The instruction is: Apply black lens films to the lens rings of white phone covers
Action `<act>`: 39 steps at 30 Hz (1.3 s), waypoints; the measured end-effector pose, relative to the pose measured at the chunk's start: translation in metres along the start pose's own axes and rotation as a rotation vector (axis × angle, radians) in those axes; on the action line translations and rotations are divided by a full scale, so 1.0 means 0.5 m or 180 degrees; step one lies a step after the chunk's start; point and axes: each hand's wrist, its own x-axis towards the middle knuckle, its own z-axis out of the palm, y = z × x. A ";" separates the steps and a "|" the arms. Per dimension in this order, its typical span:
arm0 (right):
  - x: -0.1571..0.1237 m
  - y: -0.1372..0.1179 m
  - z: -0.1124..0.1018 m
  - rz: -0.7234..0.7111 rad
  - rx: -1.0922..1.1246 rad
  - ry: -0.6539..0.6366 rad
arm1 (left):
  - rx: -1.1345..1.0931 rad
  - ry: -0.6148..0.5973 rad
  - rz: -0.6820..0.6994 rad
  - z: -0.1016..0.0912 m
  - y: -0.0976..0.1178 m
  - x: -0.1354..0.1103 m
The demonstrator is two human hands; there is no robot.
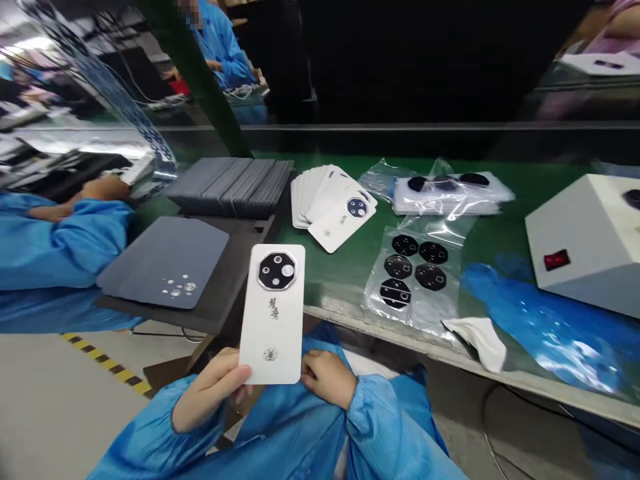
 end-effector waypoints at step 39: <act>-0.097 -0.237 -0.237 0.0081 0.2698 0.1672 | -0.0178 -0.0576 0.1107 0.108 0.100 0.085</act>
